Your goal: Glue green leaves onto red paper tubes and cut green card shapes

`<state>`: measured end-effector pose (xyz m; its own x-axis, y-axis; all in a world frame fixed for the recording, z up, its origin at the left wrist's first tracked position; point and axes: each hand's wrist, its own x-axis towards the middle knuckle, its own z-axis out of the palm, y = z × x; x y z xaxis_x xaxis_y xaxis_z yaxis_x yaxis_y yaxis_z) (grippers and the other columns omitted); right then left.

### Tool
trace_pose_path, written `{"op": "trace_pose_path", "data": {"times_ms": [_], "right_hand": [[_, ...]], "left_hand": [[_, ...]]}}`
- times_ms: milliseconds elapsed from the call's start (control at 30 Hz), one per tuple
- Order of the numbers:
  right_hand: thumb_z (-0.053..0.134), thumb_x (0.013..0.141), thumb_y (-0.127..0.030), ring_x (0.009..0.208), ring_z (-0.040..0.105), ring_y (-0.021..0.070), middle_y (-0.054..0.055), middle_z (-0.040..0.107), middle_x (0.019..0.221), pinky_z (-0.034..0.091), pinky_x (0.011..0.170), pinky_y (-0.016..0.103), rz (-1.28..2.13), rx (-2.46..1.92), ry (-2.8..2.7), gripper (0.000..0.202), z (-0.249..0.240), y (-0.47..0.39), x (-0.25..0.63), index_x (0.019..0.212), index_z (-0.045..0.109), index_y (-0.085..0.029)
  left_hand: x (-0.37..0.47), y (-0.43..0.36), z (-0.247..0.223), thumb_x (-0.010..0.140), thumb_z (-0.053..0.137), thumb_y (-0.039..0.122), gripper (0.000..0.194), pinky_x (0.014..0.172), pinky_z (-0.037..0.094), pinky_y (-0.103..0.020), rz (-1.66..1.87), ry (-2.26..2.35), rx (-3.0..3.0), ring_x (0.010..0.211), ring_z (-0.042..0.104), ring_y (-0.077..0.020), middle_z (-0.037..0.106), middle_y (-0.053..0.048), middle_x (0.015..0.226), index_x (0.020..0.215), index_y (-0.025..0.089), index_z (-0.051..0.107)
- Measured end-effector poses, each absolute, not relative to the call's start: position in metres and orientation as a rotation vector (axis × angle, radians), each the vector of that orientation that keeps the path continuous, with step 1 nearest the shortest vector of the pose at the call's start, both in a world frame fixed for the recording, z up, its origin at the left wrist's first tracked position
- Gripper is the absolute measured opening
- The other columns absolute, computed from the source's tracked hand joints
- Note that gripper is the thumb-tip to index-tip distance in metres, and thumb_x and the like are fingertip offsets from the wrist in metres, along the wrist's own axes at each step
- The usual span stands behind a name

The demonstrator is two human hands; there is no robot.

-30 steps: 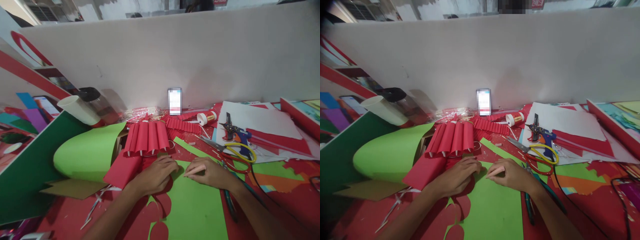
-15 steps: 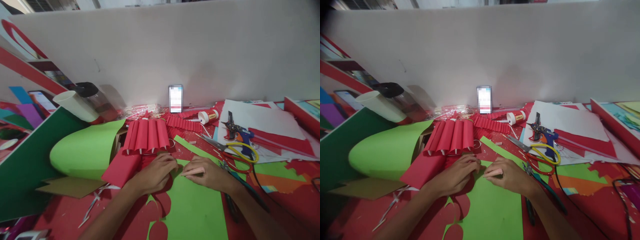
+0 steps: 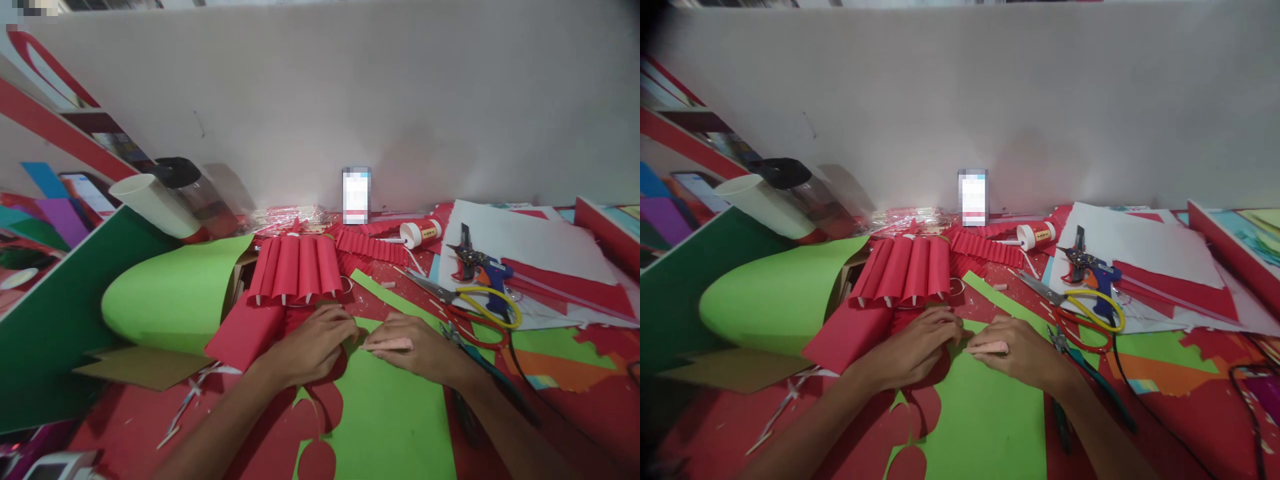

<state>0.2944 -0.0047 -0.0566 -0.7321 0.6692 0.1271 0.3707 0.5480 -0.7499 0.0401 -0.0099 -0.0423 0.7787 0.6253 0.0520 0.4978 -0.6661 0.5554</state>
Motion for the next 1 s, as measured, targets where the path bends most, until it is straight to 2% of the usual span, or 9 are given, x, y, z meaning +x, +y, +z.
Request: {"op": "trace_pose_path", "data": {"times_ms": [267, 367, 1000], "right_hand": [[0.067, 0.095, -0.023, 0.091, 0.072, 0.0157, -0.003, 0.081, 0.101, 0.050, 0.088, 0.030, 0.962, -0.845, -2.406, 0.014, -0.0519, -0.0056, 0.2931, 0.103, 0.078, -0.027], [0.066, 0.096, -0.025, 0.091, 0.073, 0.0161, -0.002, 0.080, 0.103, 0.050, 0.087, 0.031, 0.963, -0.839, -2.398, 0.014, -0.0518, -0.0052, 0.2923, 0.103, 0.078, -0.027], [0.063, 0.099, -0.030, 0.095, 0.073, 0.0180, 0.002, 0.079, 0.109, 0.051, 0.086, 0.032, 0.950, -0.850, -2.394, 0.017, -0.0559, -0.0038, 0.2897, 0.108, 0.077, -0.026]], "left_hand": [[0.0377, -0.0099, -0.0445, 0.073, 0.045, -0.004, 0.042, 0.109, 0.037, -0.036, 0.334, 0.864, 2.429, 0.119, 0.049, -0.0216, 0.062, -0.005, 0.115, 0.106, 0.022, 0.053], [0.0372, -0.0098, -0.0441, 0.075, 0.045, -0.003, 0.042, 0.108, 0.038, -0.037, 0.327, 0.876, 2.420, 0.120, 0.048, -0.0223, 0.061, -0.006, 0.119, 0.107, 0.022, 0.054], [0.0376, -0.0104, -0.0410, 0.076, 0.044, -0.004, 0.042, 0.106, 0.040, -0.037, 0.342, 0.888, 2.373, 0.117, 0.048, -0.0215, 0.060, -0.005, 0.114, 0.107, 0.023, 0.053]]}}
